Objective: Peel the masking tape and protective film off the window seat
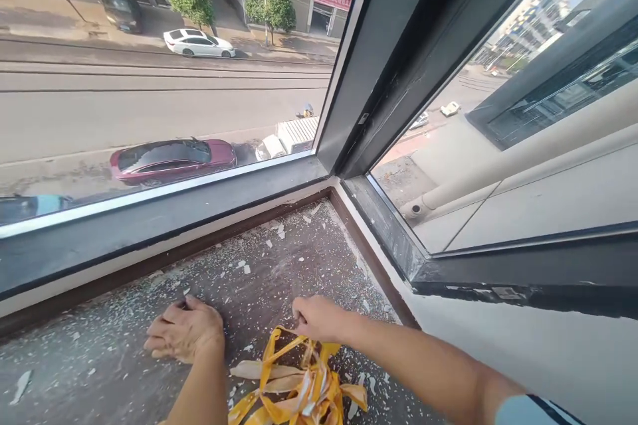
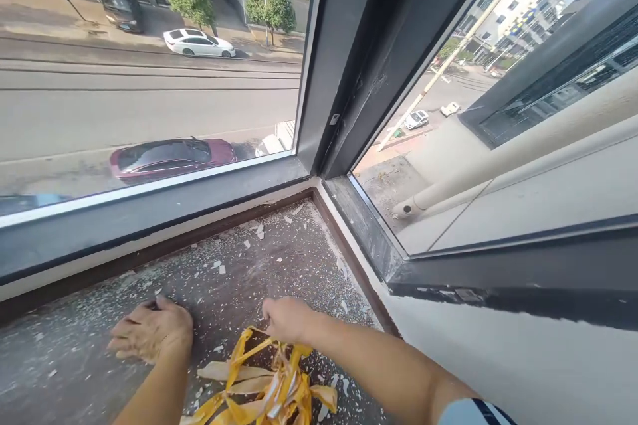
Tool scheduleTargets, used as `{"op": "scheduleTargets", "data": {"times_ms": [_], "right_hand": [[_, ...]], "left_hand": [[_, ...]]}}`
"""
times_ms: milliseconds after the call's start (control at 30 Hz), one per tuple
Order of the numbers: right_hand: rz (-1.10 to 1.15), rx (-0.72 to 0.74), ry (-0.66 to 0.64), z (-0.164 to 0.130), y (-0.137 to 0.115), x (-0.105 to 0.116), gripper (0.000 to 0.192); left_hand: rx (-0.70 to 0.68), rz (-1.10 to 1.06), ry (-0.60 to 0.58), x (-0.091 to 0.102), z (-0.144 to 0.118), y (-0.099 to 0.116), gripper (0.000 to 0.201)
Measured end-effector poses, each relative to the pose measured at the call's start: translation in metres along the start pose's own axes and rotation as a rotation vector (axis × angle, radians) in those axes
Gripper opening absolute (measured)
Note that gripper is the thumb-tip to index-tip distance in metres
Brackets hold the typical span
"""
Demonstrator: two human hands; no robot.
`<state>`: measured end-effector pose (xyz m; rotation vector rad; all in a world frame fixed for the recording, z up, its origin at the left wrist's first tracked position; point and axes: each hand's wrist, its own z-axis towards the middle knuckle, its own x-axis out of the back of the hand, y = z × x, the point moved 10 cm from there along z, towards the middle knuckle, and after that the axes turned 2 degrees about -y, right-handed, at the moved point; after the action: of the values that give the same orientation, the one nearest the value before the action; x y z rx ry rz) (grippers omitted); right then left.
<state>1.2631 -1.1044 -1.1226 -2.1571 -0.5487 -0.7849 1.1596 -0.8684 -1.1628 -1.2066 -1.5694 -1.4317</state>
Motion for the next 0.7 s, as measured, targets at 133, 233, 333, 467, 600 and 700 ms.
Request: {"op": "scheduleTargets", "data": {"times_ms": [133, 233, 333, 467, 600, 700], "right_hand": [[0.046, -0.139, 0.489, 0.028, 0.043, 0.103, 0.026], [-0.156, -0.208, 0.616, 0.071, 0.067, 0.173, 0.029], [-0.385, -0.172, 0.520, 0.117, 0.070, 0.200, 0.029], [-0.575, -0.074, 0.354, 0.150, 0.060, 0.190, 0.033], [-0.651, -0.079, 0.299, 0.159, 0.054, 0.184, 0.032], [-0.678, -0.135, 0.279, 0.163, 0.052, 0.188, 0.030]], "left_hand": [[0.053, 0.074, 0.028, -0.003, 0.007, -0.005, 0.047], [0.024, 0.082, 0.037, -0.004, 0.009, -0.002, 0.047], [0.010, 0.084, 0.051, 0.000, 0.008, 0.001, 0.046], [0.008, 0.083, 0.042, 0.003, 0.008, 0.003, 0.046], [0.004, 0.079, 0.049, 0.005, 0.009, 0.003, 0.043], [0.007, 0.075, 0.056, 0.006, 0.008, 0.003, 0.042]]}}
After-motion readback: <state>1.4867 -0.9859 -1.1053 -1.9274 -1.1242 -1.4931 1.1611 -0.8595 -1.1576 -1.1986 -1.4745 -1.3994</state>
